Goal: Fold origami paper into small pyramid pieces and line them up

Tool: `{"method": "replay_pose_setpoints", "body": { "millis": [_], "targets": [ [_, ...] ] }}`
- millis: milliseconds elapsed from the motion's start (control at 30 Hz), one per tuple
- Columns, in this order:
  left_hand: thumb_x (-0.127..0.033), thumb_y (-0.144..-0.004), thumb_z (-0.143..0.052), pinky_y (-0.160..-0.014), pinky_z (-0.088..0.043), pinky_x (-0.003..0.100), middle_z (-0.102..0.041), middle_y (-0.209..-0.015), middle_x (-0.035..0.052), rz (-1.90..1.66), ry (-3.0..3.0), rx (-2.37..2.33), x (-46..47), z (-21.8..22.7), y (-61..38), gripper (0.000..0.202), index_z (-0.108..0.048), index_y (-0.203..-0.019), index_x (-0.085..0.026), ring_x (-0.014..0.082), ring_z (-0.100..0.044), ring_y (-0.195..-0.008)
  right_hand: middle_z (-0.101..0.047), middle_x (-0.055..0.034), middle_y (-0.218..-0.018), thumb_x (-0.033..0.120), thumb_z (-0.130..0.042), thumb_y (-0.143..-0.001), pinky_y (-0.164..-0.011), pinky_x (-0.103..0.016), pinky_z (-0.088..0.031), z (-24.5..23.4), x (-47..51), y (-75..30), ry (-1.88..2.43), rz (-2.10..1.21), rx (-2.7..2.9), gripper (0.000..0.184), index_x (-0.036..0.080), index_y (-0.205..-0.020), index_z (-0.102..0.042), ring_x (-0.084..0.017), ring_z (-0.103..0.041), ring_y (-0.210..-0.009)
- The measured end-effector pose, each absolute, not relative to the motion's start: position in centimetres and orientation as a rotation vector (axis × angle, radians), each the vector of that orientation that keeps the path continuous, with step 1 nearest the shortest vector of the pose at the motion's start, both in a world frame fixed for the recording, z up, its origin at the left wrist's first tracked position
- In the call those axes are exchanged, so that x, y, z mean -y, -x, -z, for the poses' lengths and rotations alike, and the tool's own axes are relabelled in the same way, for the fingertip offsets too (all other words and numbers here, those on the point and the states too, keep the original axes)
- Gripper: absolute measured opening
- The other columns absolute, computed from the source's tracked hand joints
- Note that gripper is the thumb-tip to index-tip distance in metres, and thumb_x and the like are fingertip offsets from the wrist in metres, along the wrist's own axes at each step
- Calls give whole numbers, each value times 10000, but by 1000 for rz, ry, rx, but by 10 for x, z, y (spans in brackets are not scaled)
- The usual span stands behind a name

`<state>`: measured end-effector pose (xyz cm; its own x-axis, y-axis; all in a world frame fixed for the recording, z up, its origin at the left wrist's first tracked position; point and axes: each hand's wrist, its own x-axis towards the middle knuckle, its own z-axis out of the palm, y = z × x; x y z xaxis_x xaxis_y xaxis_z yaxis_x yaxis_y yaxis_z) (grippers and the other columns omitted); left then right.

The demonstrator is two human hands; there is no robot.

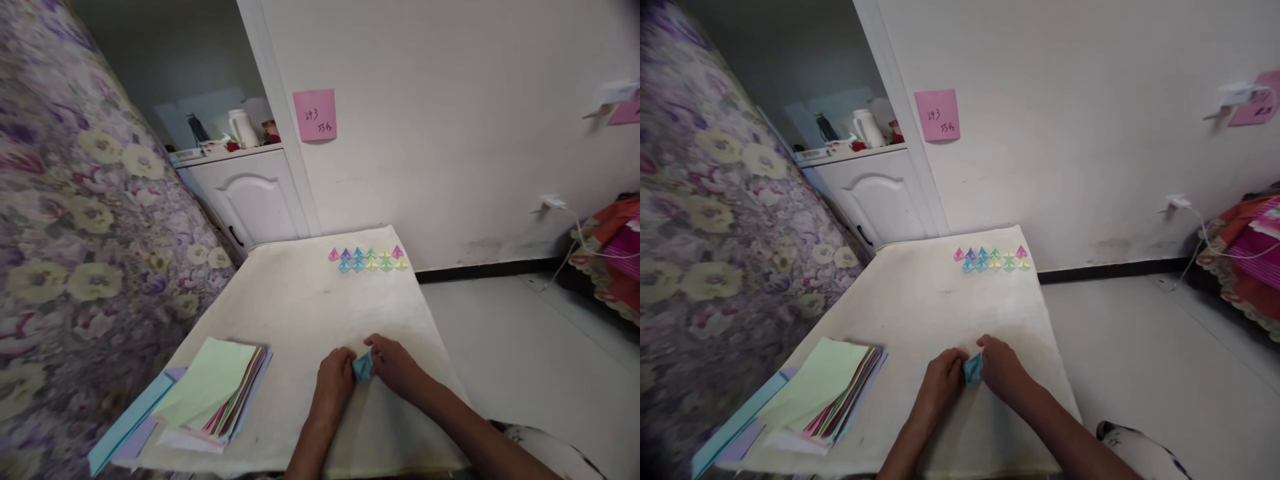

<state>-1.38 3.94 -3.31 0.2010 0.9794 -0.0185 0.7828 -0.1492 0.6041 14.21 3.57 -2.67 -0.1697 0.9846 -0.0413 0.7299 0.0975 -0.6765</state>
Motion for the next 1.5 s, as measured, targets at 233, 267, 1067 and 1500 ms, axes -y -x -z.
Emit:
{"method": "replay_pose_setpoints", "body": {
  "millis": [233,267,1067,1500],
  "targets": [
    [-163,-833,-390,-599,-362,218,-656,-679,15,-450,-1954,-1721,-29,28,22,225,-613,-841,-191,145,-589,-667,-630,-62,-961,58,-410,-765,-749,-229,-401,29,-42,-148,1698,-719,1921,326,164,-1027,-572,-148,-586,-855],
    [-172,-836,-391,-596,-355,217,-656,-685,18,-437,-1965,-1728,-29,28,21,223,-613,-823,-191,145,-585,-669,-633,-60,-949,81,-414,-778,-754,-235,-394,29,-41,-149,1707,-707,1926,290,168,-998,-583,-154,-582,-857],
    [-194,-811,-423,-545,-339,207,-645,-633,11,-429,-1882,-1729,-30,35,21,201,-582,-689,-184,130,-578,-600,-673,-40,-868,146,-482,-749,-680,-235,-361,32,-35,-149,1779,-705,2036,209,195,-900,-618,-168,-594,-806],
    [-243,-723,-521,-504,-253,230,-631,-653,-14,-309,-1906,-1842,-31,35,10,91,-571,-662,-198,136,-536,-616,-657,-43,-777,163,-466,-737,-567,-250,-272,31,-29,-138,1837,-606,2114,129,190,-767,-589,-177,-583,-702]
  ]
}}
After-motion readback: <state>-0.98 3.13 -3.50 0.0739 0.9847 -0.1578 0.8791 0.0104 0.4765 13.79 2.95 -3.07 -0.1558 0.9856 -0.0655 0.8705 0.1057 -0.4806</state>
